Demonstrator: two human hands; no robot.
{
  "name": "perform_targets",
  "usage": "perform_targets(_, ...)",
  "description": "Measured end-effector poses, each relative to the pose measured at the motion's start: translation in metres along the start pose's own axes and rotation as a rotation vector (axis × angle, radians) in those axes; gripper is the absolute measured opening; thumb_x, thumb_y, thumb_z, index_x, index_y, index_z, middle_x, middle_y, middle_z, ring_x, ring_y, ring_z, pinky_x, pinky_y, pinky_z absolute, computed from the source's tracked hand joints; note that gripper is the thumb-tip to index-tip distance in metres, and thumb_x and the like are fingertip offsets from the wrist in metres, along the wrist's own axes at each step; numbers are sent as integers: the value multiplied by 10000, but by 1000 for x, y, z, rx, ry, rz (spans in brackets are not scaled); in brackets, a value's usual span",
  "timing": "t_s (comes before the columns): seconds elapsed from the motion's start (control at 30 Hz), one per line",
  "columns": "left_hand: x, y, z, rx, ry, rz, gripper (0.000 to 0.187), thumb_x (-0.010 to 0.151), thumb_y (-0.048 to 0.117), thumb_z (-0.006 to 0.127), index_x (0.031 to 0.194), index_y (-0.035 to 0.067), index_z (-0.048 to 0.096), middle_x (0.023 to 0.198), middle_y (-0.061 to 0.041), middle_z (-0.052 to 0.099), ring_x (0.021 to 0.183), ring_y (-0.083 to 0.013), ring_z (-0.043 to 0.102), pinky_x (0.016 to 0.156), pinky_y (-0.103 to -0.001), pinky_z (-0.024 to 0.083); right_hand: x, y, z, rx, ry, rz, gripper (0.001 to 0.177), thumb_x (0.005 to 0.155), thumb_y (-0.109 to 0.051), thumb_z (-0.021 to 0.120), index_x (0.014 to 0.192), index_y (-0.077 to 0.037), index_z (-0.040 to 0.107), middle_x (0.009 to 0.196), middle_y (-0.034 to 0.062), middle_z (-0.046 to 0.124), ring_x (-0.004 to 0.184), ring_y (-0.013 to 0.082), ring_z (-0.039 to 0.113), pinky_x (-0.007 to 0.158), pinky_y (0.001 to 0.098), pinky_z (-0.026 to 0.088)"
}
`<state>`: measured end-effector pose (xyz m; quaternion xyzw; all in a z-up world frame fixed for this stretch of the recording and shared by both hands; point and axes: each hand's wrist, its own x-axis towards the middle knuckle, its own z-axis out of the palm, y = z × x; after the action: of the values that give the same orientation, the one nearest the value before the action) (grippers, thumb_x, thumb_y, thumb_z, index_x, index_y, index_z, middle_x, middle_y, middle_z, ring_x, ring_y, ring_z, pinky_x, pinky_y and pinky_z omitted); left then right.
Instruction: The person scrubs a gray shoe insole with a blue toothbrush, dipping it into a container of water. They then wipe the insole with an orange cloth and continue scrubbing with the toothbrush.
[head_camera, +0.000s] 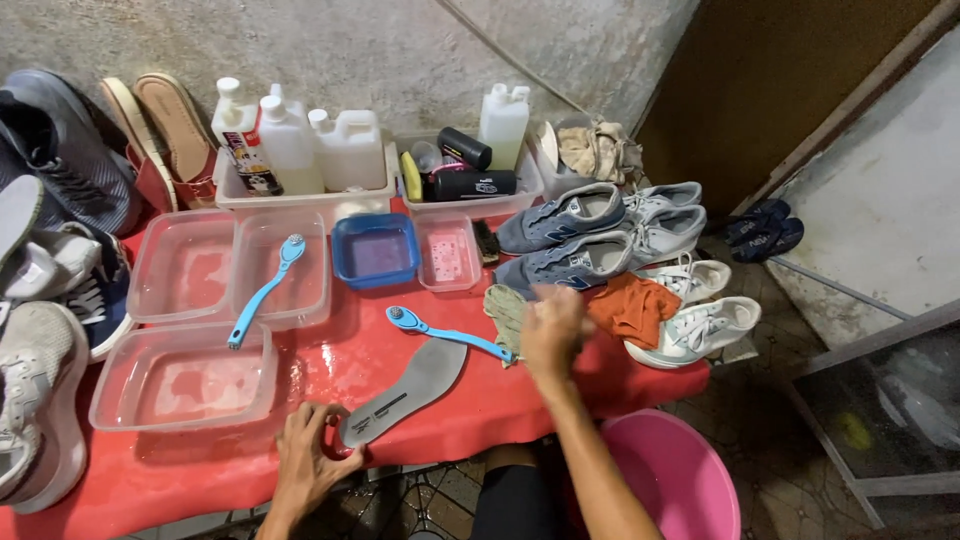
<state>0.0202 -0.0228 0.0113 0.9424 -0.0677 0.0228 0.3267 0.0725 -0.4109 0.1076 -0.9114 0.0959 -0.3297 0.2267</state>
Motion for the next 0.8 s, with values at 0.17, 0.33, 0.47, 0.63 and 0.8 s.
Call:
perform_targets(0.17, 3, -6, 0, -39, 7, 23, 589, 595, 456, 877, 1125, 277, 694, 1049, 40, 596, 1058, -211, 570, 996, -496, 392, 30, 108, -34, -392, 41, 464, 588, 903, -291, 722, 1452, -222, 524, 1651, 221, 282, 1491, 465, 289, 1161, 667, 234)
perform_targets(0.33, 2, -4, -3, -26, 17, 52, 569, 620, 390, 861, 1165, 328, 711, 1024, 59, 618, 1041, -190, 581, 999, -509, 391, 23, 183, -50, -591, -210, 85, 934, 741, -191, 890, 1582, -186, 482, 1219, 111, 658, 1092, 274, 562, 917, 433, 415)
perform_targets(0.47, 1, -14, 3, -40, 17, 58, 596, 609, 405, 878, 1177, 329, 713, 1032, 55, 627, 1061, -190, 588, 1002, -519, 394, 17, 196, -66, -496, -241, 192, 529, 712, -242, 918, 1206, -167, 742, 1186, 90, 719, 1134, 273, 626, 965, 465, 412)
perform_targets(0.63, 3, 0, -5, -32, 14, 49, 567, 593, 413, 848, 1135, 325, 705, 1031, 52, 605, 1035, -198, 573, 972, -486, 387, 12, 171, -95, -31, 40, 322, 215, 861, -39, 648, 1076, -28, 647, 1085, 207, 579, 1033, 358, 523, 881, 493, 433)
perform_targets(0.8, 1, -4, -5, -35, -3, 47, 593, 549, 401, 827, 1102, 266, 664, 1056, 37, 617, 1034, -214, 577, 976, -508, 398, 22, 197, -95, -82, 288, 252, 169, 809, -140, 701, 970, -91, 686, 896, 159, 703, 824, 416, 625, 767, 511, 460)
